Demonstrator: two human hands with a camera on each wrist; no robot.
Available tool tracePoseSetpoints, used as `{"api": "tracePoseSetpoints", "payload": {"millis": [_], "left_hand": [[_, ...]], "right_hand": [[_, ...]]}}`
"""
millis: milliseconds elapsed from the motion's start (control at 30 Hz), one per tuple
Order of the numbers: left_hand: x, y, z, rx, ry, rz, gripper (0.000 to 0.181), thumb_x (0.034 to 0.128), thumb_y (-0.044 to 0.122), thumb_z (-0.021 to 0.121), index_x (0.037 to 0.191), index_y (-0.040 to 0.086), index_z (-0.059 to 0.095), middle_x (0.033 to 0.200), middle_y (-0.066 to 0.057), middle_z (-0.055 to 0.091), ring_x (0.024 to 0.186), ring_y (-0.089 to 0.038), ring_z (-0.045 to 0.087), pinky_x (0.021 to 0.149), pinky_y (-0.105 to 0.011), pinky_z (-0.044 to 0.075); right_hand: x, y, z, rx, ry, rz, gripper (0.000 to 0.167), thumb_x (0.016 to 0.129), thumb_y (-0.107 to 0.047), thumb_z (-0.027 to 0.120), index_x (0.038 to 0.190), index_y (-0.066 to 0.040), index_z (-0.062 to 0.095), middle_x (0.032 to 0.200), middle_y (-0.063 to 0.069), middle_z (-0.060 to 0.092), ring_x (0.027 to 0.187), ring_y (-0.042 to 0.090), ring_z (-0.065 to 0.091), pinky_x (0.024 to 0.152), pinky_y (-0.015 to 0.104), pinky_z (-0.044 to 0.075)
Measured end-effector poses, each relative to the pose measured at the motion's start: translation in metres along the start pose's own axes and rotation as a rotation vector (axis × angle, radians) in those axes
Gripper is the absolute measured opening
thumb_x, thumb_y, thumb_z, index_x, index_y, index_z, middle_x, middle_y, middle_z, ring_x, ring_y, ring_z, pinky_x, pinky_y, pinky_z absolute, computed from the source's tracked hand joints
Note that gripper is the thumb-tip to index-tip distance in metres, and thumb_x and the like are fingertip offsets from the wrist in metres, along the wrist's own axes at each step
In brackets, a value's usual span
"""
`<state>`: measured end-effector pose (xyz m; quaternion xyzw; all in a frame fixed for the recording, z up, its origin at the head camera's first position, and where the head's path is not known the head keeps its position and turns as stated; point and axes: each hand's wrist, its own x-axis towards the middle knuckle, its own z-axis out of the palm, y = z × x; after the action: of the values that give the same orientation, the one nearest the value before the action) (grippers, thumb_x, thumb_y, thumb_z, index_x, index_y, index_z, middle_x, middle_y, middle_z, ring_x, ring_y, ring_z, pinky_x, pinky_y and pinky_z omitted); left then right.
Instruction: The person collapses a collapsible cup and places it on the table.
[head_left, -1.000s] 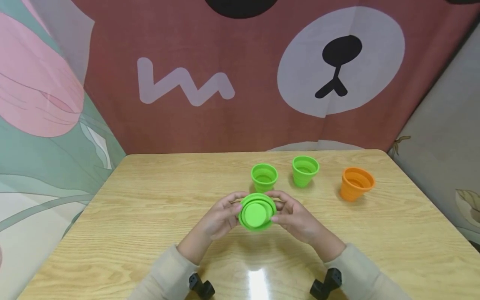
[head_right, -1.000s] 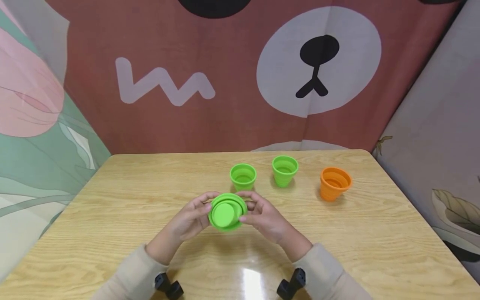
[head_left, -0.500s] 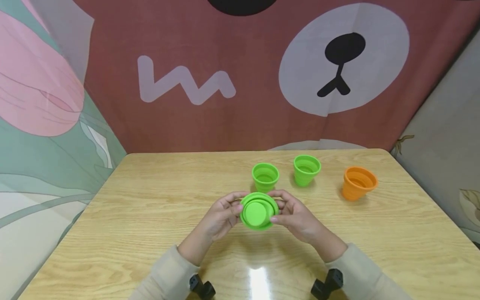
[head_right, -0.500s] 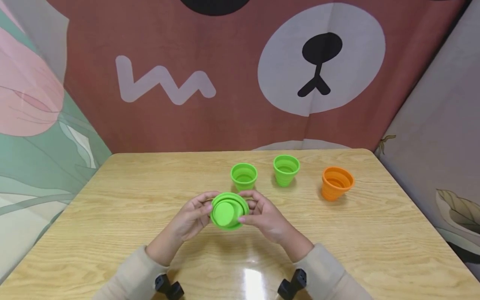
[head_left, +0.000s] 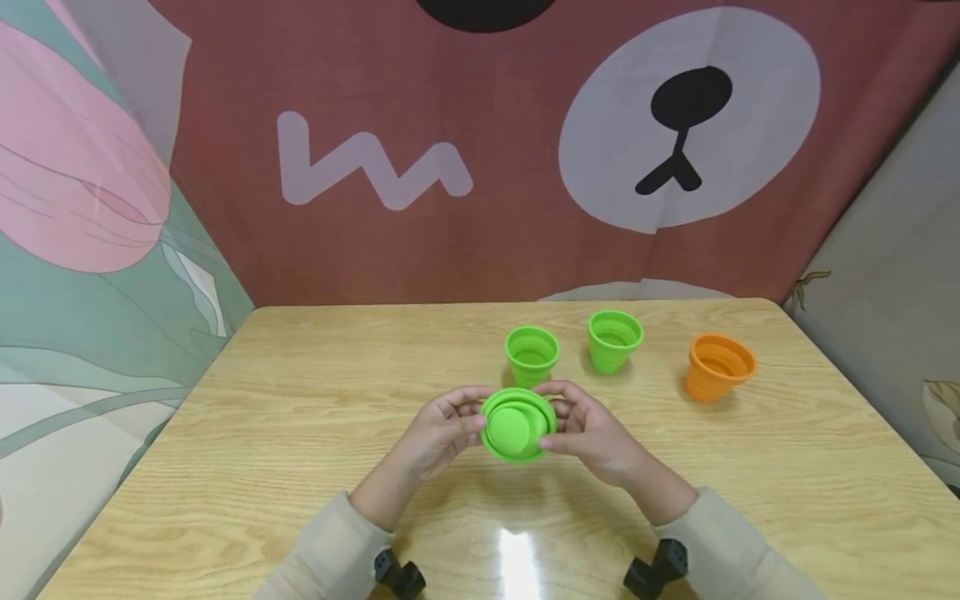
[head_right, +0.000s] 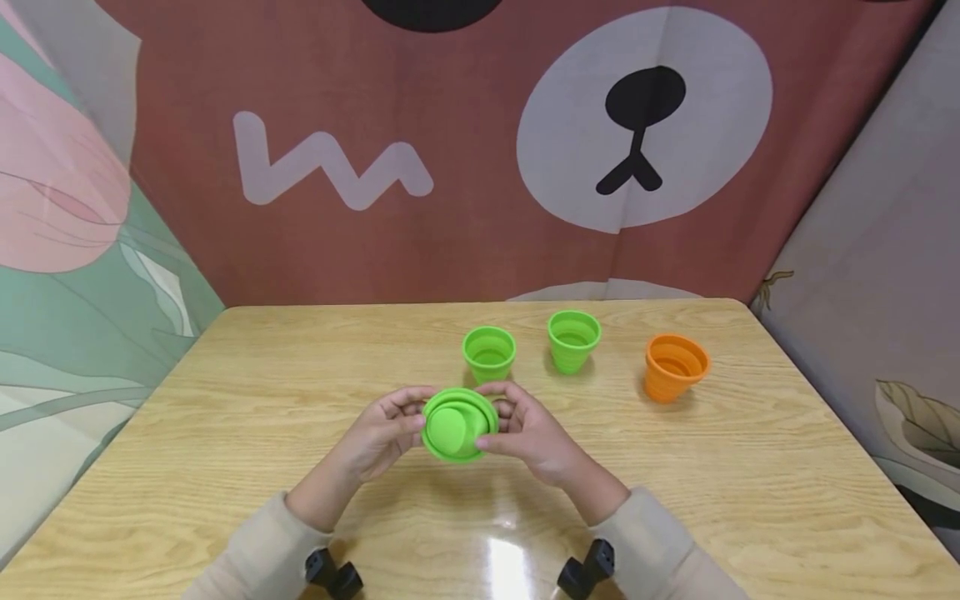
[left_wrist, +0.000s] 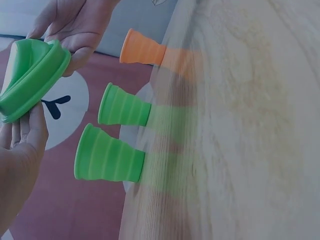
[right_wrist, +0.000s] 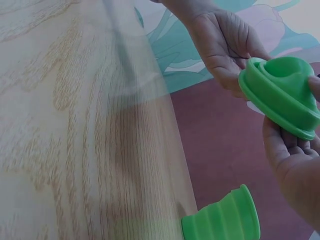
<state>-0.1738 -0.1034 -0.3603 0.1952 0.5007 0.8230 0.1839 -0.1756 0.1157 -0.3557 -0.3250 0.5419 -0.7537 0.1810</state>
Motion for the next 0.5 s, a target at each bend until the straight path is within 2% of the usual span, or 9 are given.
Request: {"api": "tracePoseSetpoints", "payload": {"millis": [300,500], "left_hand": [[-0.0008,-0.0007,-0.0027,0.022,0.005,-0.009,0.031,0.0793,-0.007,0.049,0.102,0.013,0.057,0.089,-0.005,0.055,0.077,-0.013,0.052,0.068,-0.025,0.048],[-0.001,-0.0005,-0.0024,0.047,-0.011,-0.01,0.032,0.0791,-0.007,0.049,0.103,0.013,0.056,0.089,-0.006,0.054,0.077,-0.013,0.052,0.07,-0.026,0.048]], "right_hand": [[0.0039,0.0011,0.0046,-0.048,0.11,0.055,0.044,0.072,0.008,0.061,0.11,0.0,0.04,0.095,0.006,0.06,0.082,0.016,0.059,0.071,0.028,0.05],[0.0036,0.0047,0.0057,-0.064,0.121,0.016,0.043,0.07,0.01,0.06,0.107,0.003,0.04,0.092,0.004,0.06,0.078,0.014,0.058,0.068,0.025,0.05]]}}
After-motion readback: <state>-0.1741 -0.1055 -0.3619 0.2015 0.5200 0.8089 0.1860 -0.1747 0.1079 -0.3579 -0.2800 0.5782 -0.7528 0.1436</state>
